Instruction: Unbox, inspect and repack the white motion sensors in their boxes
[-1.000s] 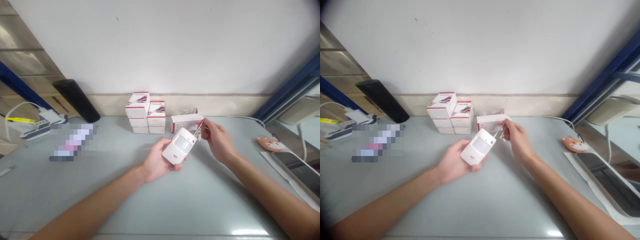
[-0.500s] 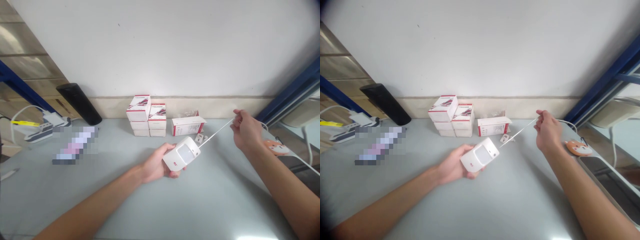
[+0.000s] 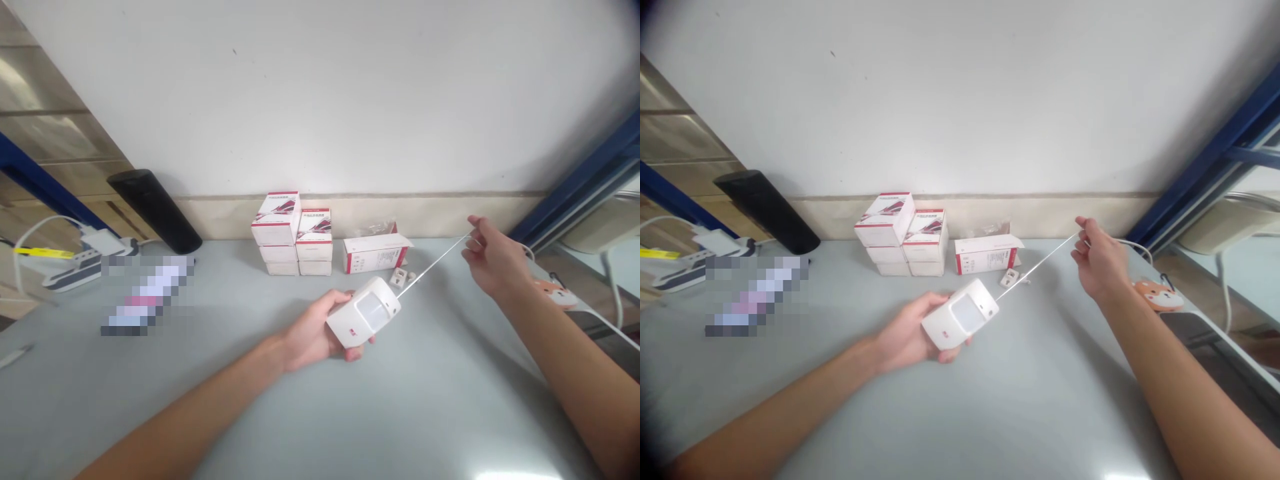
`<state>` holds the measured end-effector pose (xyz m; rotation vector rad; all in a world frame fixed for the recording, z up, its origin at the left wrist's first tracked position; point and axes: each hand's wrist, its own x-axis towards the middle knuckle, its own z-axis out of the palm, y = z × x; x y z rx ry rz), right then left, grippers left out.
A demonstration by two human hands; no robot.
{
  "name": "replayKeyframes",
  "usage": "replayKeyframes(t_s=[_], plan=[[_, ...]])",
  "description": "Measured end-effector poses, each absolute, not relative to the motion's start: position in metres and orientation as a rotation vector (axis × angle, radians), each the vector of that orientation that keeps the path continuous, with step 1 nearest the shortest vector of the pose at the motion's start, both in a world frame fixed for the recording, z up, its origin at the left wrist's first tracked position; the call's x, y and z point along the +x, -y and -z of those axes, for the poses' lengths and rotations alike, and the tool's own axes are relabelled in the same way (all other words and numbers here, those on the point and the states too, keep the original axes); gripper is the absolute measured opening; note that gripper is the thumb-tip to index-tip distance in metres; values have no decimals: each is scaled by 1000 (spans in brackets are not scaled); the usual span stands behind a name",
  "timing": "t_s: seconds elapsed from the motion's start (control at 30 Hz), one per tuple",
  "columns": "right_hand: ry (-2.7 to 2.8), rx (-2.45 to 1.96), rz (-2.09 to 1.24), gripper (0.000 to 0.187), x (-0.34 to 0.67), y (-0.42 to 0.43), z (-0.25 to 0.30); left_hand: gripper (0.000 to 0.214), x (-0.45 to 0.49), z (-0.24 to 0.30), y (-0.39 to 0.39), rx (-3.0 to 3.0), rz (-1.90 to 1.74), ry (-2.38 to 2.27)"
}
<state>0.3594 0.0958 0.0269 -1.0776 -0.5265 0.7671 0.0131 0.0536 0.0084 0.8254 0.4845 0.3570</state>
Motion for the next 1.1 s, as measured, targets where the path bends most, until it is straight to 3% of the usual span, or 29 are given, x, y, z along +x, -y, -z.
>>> replayKeyframes(t_s=[0.5,0.73,1.1], plan=[[514,-957,-935,43,368,-94,-30,39,15,-11,-51,880,-387,-400],[512,-1008,-952,26,369,-94,-24,42,14,-14,-49,878,-395,-448],[539,-1119,-897,16,368,-94,-24,40,17,-16,-47,851,-461,-465]])
